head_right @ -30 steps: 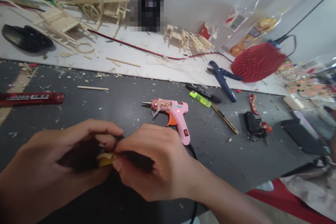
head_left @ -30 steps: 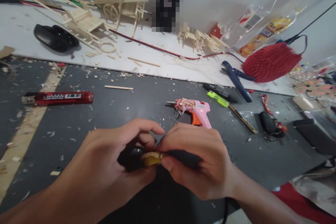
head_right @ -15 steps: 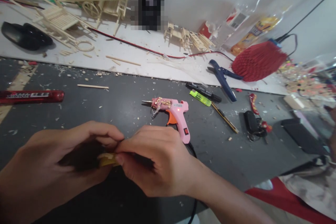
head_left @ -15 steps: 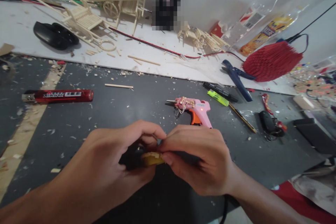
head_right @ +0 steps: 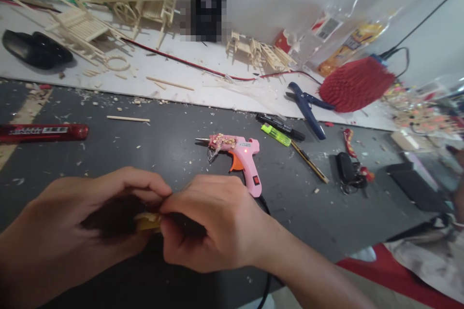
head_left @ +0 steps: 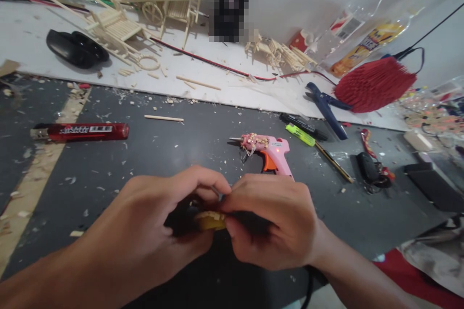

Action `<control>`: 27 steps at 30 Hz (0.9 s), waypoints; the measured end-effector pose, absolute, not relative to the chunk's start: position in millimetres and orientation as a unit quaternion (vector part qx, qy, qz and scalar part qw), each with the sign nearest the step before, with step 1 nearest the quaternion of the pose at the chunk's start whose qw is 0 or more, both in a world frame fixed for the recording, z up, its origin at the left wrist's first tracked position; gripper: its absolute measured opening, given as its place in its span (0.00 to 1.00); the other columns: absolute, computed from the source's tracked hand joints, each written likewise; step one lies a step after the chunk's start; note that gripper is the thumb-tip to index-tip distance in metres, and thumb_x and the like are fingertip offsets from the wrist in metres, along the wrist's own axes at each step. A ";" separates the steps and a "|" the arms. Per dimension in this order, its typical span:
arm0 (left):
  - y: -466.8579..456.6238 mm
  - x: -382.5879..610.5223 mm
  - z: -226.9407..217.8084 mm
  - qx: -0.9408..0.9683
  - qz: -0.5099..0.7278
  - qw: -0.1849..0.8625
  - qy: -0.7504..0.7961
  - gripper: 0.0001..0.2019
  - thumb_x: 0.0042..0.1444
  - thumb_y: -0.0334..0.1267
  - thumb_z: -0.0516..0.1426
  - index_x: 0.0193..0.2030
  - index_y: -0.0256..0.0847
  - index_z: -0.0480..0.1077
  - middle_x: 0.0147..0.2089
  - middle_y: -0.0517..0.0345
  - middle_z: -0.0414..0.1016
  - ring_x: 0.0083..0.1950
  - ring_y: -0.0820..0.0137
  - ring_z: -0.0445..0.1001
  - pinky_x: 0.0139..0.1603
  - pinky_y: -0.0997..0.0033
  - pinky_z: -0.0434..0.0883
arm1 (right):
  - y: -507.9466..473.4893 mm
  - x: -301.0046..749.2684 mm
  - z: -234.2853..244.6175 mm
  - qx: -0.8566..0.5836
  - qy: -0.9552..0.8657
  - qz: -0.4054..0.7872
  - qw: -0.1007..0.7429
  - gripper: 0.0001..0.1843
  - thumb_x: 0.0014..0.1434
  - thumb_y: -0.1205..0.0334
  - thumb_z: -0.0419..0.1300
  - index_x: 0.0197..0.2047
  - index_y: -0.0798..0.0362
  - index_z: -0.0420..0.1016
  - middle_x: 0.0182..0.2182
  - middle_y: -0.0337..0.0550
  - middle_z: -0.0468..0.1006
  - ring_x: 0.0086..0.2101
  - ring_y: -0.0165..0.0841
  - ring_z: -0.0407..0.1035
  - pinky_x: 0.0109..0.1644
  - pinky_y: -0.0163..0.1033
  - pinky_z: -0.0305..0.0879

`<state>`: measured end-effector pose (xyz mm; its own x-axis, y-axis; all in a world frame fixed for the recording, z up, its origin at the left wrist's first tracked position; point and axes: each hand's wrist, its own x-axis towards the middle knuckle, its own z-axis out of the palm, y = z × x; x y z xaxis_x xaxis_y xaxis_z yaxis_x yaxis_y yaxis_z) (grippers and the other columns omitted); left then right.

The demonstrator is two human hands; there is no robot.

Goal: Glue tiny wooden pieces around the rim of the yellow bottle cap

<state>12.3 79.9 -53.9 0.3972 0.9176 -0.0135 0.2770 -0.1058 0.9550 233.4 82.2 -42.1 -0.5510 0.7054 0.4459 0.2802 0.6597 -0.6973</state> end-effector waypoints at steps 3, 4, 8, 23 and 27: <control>77.6 12.9 -53.2 0.667 0.312 0.507 0.448 0.19 0.49 0.33 0.64 0.46 0.59 0.83 0.32 0.77 0.88 0.25 0.74 0.82 0.36 0.84 0.79 | 79.7 233.5 -46.1 -0.310 -0.826 0.295 0.367 0.08 0.58 0.74 0.66 0.38 0.52 0.81 0.30 0.44 0.88 0.26 0.35 0.80 0.33 0.38 0.76; 76.8 12.8 -53.3 0.663 0.309 0.508 0.454 0.18 0.50 0.33 0.64 0.46 0.58 0.84 0.32 0.75 0.88 0.25 0.73 0.82 0.37 0.82 0.79 | 79.1 233.5 -47.3 -0.312 -0.823 0.297 0.369 0.08 0.58 0.74 0.66 0.38 0.51 0.81 0.30 0.43 0.88 0.26 0.35 0.79 0.33 0.38 0.76; 73.9 11.9 -54.5 0.654 0.307 0.526 0.449 0.16 0.51 0.35 0.65 0.47 0.56 0.85 0.32 0.71 0.88 0.28 0.70 0.84 0.37 0.80 0.81 | 78.0 231.7 -50.4 -0.314 -0.815 0.298 0.384 0.09 0.57 0.75 0.67 0.37 0.52 0.81 0.29 0.43 0.87 0.27 0.34 0.79 0.33 0.37 0.76; 79.8 12.1 -51.0 0.608 0.333 0.549 0.466 0.10 0.52 0.38 0.69 0.41 0.56 0.82 0.32 0.71 0.89 0.31 0.69 0.87 0.35 0.83 0.80 | 83.6 234.8 -45.8 -0.318 -0.805 0.318 0.387 0.08 0.57 0.73 0.64 0.39 0.52 0.81 0.28 0.45 0.86 0.26 0.35 0.78 0.31 0.39 0.74; 78.2 12.4 -51.4 0.609 0.330 0.551 0.465 0.10 0.54 0.37 0.67 0.42 0.57 0.82 0.33 0.73 0.90 0.32 0.71 0.88 0.35 0.85 0.79 | 81.8 231.7 -48.5 -0.343 -0.794 0.311 0.393 0.10 0.53 0.74 0.63 0.36 0.51 0.80 0.26 0.40 0.83 0.24 0.32 0.76 0.30 0.36 0.71</control>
<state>12.4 78.2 -51.4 0.3498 0.9303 -0.1103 0.2033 0.0395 0.9783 231.7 81.8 -48.5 -0.4555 0.7893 0.4117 0.2996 0.5714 -0.7640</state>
